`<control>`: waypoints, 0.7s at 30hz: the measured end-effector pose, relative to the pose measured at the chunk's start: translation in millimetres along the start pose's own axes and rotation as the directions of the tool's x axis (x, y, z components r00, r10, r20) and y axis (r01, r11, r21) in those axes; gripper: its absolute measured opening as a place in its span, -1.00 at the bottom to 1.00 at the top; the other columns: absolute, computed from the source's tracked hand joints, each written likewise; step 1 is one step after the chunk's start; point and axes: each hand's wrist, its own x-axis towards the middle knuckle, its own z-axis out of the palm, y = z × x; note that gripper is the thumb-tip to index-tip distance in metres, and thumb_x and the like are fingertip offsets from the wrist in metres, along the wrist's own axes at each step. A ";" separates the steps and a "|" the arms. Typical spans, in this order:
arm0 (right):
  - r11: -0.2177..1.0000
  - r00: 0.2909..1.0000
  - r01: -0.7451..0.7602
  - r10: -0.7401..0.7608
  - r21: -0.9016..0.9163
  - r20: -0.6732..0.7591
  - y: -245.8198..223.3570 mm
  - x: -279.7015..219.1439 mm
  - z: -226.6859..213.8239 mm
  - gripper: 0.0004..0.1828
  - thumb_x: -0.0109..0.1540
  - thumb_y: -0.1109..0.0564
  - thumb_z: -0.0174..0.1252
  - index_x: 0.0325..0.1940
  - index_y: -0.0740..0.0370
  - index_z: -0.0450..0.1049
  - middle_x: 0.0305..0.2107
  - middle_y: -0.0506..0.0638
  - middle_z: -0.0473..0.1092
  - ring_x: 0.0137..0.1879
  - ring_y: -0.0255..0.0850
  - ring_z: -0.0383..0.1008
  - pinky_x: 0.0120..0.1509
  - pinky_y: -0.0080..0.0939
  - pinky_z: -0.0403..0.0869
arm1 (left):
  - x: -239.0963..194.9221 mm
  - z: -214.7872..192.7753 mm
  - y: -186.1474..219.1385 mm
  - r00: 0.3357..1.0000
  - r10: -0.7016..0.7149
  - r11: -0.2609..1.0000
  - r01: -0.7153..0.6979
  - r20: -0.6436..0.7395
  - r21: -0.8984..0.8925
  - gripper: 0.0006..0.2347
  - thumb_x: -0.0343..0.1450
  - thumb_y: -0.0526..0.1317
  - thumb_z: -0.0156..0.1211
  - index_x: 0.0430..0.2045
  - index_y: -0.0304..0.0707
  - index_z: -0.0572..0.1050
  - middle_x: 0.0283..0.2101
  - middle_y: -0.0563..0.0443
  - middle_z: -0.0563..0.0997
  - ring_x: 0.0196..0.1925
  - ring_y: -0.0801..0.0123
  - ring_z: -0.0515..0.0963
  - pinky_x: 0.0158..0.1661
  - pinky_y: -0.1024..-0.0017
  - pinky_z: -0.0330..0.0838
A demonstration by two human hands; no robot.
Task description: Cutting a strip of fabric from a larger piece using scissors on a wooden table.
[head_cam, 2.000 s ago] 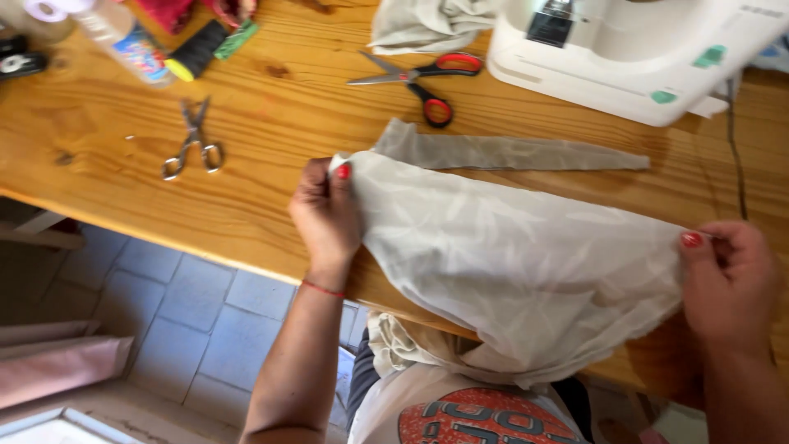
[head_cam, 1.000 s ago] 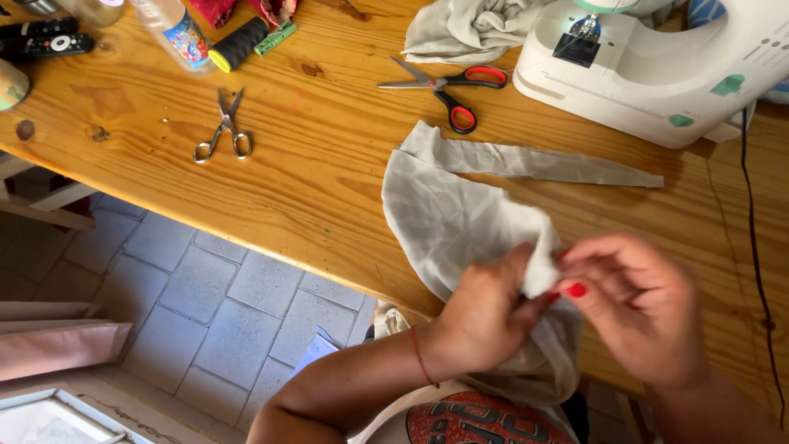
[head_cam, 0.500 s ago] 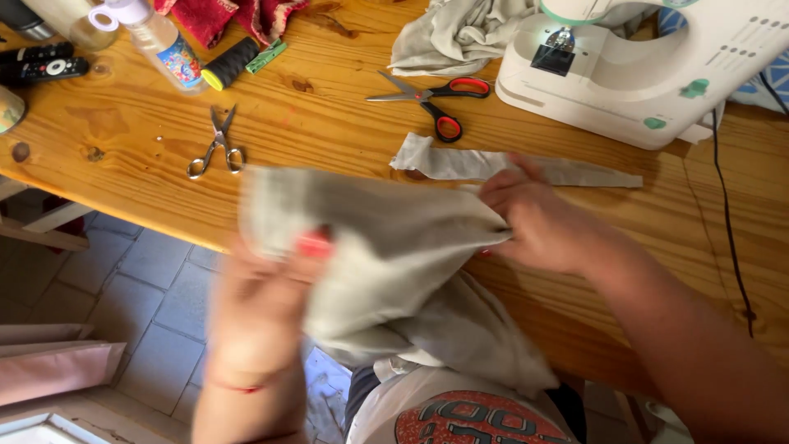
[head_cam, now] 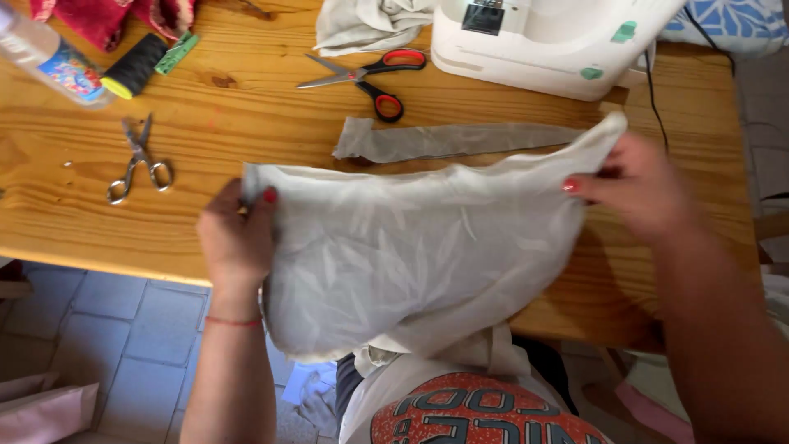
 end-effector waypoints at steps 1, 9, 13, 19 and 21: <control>0.945 0.984 -0.171 0.149 -0.280 -0.098 -13.0 3.4 25.4 -0.44 0.27 0.35 0.53 0.37 0.21 0.66 0.16 0.14 0.75 0.20 -0.04 0.77 0.29 0.06 0.68 | 5.6 17.6 -13.5 0.998 -0.035 0.964 0.023 0.043 0.264 -0.70 0.59 -0.12 0.41 -0.43 -0.15 0.39 -0.48 -0.09 0.49 -0.39 -0.07 0.38 -0.25 -0.09 0.29; 0.595 0.939 0.158 -0.338 -0.788 -0.067 -0.4 -31.4 39.9 -0.36 0.47 -0.01 0.45 0.60 0.26 0.54 0.16 0.24 0.64 0.23 0.30 0.63 0.32 0.35 0.51 | 16.7 31.3 -16.5 0.988 -0.098 0.950 0.057 0.119 0.308 -0.83 0.62 -0.08 0.47 -0.05 -0.13 0.71 -0.35 0.03 0.74 -0.33 -0.06 0.67 -0.21 -0.02 0.50; 0.390 0.833 0.474 -0.490 -0.789 0.258 1.9 -47.9 67.2 -0.29 0.44 -0.26 0.39 0.57 0.18 0.62 0.48 0.26 0.54 0.52 0.29 0.54 0.55 0.38 0.48 | 17.7 26.8 -23.6 0.991 -0.083 0.968 0.055 0.106 0.245 -0.86 0.67 -0.18 0.38 -0.22 -0.20 0.65 -0.37 0.03 0.67 -0.35 0.07 0.55 -0.22 0.06 0.44; 0.403 0.997 0.072 -0.043 -0.912 0.060 11.8 -57.8 53.9 -0.02 0.24 -0.49 0.45 0.65 -0.02 0.54 0.61 -0.01 0.46 0.63 0.20 0.42 0.64 0.40 0.37 | 23.6 25.1 -44.6 0.997 0.016 0.941 -0.039 0.072 0.337 -0.87 0.63 -0.16 0.48 -0.26 -0.16 0.70 -0.36 -0.06 0.78 -0.34 -0.15 0.68 -0.21 -0.04 0.49; 0.438 0.998 0.059 -0.018 -0.897 0.058 -4.4 -54.9 54.2 -0.01 0.26 -0.46 0.45 0.68 0.02 0.51 0.61 0.08 0.45 0.65 0.23 0.40 0.69 0.44 0.35 | 28.3 24.8 -36.2 0.995 -0.072 0.935 0.042 0.072 0.353 -0.85 0.59 -0.10 0.50 -0.24 -0.13 0.70 -0.31 -0.02 0.81 -0.26 -0.15 0.72 -0.15 -0.06 0.51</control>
